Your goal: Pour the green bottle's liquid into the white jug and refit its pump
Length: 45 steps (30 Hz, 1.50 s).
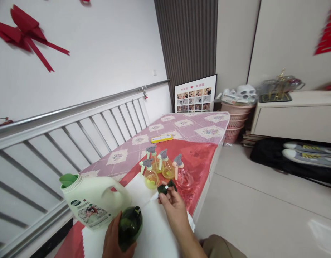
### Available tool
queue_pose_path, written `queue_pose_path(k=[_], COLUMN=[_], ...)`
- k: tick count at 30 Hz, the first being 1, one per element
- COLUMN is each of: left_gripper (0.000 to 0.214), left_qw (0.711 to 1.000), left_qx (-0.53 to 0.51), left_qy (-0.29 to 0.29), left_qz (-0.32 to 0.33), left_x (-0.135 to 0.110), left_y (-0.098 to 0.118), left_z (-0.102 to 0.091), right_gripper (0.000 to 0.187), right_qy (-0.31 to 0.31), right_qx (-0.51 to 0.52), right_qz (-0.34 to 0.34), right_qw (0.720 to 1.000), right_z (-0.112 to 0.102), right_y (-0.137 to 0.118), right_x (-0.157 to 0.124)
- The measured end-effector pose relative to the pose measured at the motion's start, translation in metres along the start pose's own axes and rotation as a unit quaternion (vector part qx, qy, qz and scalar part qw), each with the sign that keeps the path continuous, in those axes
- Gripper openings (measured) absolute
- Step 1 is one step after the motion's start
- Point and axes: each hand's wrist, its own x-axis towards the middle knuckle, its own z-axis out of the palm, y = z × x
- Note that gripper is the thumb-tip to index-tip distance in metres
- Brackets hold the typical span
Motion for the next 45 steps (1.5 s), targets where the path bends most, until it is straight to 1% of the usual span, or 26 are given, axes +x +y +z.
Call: queue_pose_path(k=[3, 6, 10, 13, 15, 17, 22, 25, 29, 32, 36, 39, 42, 45], left_gripper=[0.091, 0.093, 0.094, 0.093, 0.091, 0.090, 0.088, 0.088, 0.092, 0.096, 0.100, 0.103, 0.103, 0.103], left_qw=[1.000, 1.000, 1.000, 0.999, 0.998, 0.996, 0.994, 0.994, 0.997, 0.997, 0.994, 0.990, 0.987, 0.985], left_qx=[-0.002, 0.002, 0.000, 0.017, 0.036, 0.056, 0.089, 0.093, 0.069, 0.037, -0.004, -0.027, -0.038, -0.042], left_qy=[-0.008, -0.020, -0.018, -0.002, 0.009, 0.015, 0.000, -0.012, -0.042, -0.069, -0.105, -0.132, -0.147, -0.156], left_qz=[-0.009, -0.015, -0.005, 0.033, 0.057, 0.066, 0.067, 0.056, 0.018, -0.011, -0.034, -0.045, -0.053, -0.052], left_x=[-0.001, -0.002, -0.003, -0.001, 0.000, 0.001, 0.002, 0.002, 0.000, -0.002, -0.005, -0.007, -0.007, -0.007], left_y=[0.002, 0.007, 0.017, 0.020, 0.021, 0.022, 0.027, 0.030, 0.032, 0.033, 0.033, 0.032, 0.031, 0.031], left_z=[0.004, 0.007, 0.008, 0.006, 0.005, 0.003, -0.004, -0.006, -0.003, 0.001, 0.006, 0.008, 0.009, 0.007], right_gripper=[0.055, 0.059, 0.057, 0.050, 0.046, 0.046, 0.046, 0.049, 0.048, 0.048, 0.046, 0.044, 0.043, 0.043], right_qy=[-0.042, -0.126, -0.216, -0.251, -0.264, -0.272, -0.290, -0.286, -0.267, -0.276, -0.310, -0.331, -0.346, -0.349], right_qx=[-0.021, -0.065, -0.136, -0.180, -0.200, -0.213, -0.238, -0.244, -0.236, -0.226, -0.238, -0.267, -0.286, -0.293], right_qz=[0.011, 0.033, 0.061, 0.063, 0.059, 0.057, 0.067, 0.070, 0.061, 0.061, 0.070, 0.061, 0.053, 0.051], right_qw=[0.999, 0.989, 0.965, 0.949, 0.942, 0.937, 0.924, 0.924, 0.932, 0.932, 0.918, 0.903, 0.892, 0.889], right_z=[0.005, 0.007, 0.006, 0.006, 0.008, 0.010, 0.010, 0.009, 0.008, 0.005, -0.001, -0.005, -0.005, -0.003], right_y=[0.006, 0.009, 0.004, -0.002, -0.006, -0.009, -0.014, -0.013, -0.009, -0.007, -0.009, -0.013, -0.017, -0.021], right_x=[-0.006, -0.014, -0.021, -0.023, -0.024, -0.025, -0.025, -0.024, -0.022, -0.021, -0.019, -0.017, -0.018, -0.019])
